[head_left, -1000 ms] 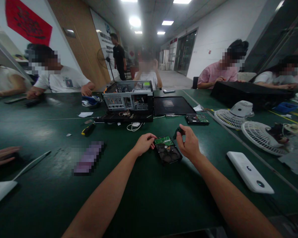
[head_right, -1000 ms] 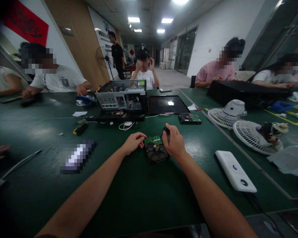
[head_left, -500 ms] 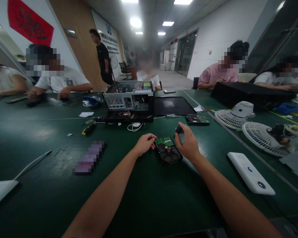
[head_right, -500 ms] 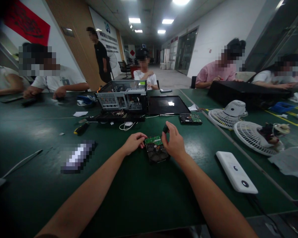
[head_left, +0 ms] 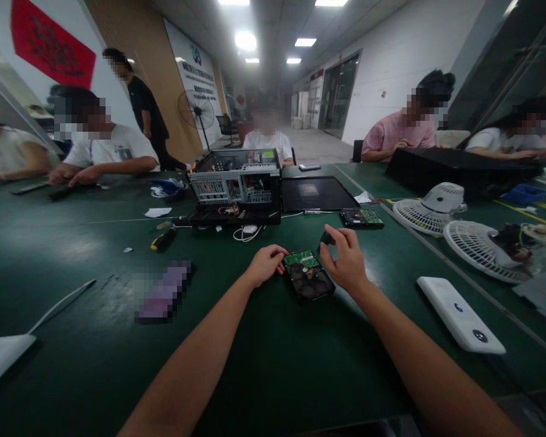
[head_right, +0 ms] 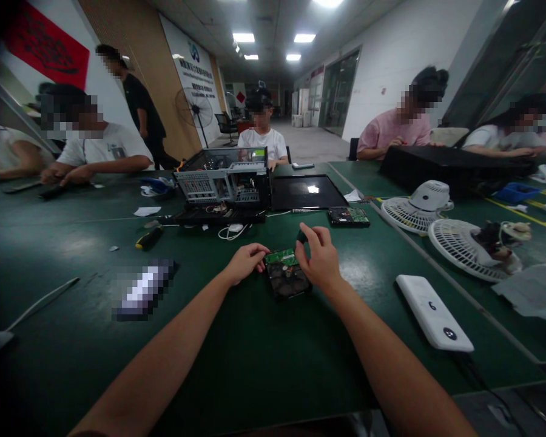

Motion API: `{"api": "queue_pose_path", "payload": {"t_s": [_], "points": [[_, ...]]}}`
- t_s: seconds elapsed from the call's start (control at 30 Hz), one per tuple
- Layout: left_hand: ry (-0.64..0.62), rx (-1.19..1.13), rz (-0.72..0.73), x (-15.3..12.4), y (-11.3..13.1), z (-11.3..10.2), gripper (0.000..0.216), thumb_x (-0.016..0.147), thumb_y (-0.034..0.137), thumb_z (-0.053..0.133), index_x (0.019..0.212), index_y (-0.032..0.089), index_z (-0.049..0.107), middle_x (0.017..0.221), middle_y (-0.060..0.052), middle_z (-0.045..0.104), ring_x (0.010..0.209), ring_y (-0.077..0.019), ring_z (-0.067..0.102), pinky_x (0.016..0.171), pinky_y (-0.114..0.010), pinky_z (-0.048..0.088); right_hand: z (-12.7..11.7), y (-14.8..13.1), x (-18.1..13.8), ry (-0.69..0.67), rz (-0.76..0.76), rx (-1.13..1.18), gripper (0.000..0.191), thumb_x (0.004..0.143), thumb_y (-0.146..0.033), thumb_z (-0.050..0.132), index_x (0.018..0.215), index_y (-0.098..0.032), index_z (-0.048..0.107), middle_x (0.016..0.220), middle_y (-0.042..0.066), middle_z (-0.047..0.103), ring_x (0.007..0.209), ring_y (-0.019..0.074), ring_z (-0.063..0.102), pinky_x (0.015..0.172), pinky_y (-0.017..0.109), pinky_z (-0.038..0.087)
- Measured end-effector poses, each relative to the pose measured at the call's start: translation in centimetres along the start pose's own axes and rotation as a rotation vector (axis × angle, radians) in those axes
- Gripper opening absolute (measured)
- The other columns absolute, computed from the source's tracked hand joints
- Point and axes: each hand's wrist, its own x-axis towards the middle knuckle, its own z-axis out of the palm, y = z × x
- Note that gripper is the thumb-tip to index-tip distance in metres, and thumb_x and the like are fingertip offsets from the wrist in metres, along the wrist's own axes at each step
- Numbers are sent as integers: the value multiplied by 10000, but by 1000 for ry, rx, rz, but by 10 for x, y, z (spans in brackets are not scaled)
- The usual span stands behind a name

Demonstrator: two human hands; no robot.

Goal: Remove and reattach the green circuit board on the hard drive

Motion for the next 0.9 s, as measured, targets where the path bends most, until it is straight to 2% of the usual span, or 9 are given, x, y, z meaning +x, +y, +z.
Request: {"api": "queue_pose_path", "payload": {"t_s": [0.13,0.27,0.5,0.73,0.8,0.9], "points": [[-5,6,5,0,0,0,174,987,155,516,1079,135,663,672,-14,676,545,-113,662,563,-212,529,4,2,1,37,-12,55,458,934,-286,607,1374,-226,494,1262,147,578,1107,277,632,927,485,579],[-4,13,9,0,-1,-1,174,986,151,516,1077,135,663,673,-15,679,547,-113,662,560,-209,524,6,4,0,59,22,67,408,937,-305,614,1318,-225,494,1139,113,651,1017,259,667,897,474,580],[-7,16,16,1,-2,0,172,983,158,522,1077,130,663,665,-15,679,536,-115,657,555,-213,526,-3,-1,2,-41,-24,23,480,956,-300,568,1418,-215,465,1156,131,596,1014,259,624,901,458,559],[6,9,8,0,-2,1,167,988,170,518,1075,134,656,655,-4,671,522,-111,651,549,-207,518,0,3,1,29,3,-10,459,929,-333,638,1358,-216,525,995,83,592,897,235,611,855,437,569],[5,9,6,-1,0,1,167,986,168,520,1076,136,657,654,-4,672,526,-112,654,557,-210,522,-1,2,1,20,-1,-4,480,931,-327,637,1385,-227,518,1026,92,596,924,240,619,868,441,572],[6,13,5,-2,1,1,169,981,159,522,1073,138,661,656,-5,674,531,-113,658,563,-210,524,-3,0,2,-32,-20,36,513,953,-287,586,1451,-241,475,1219,135,586,1013,250,638,917,453,573]]}}
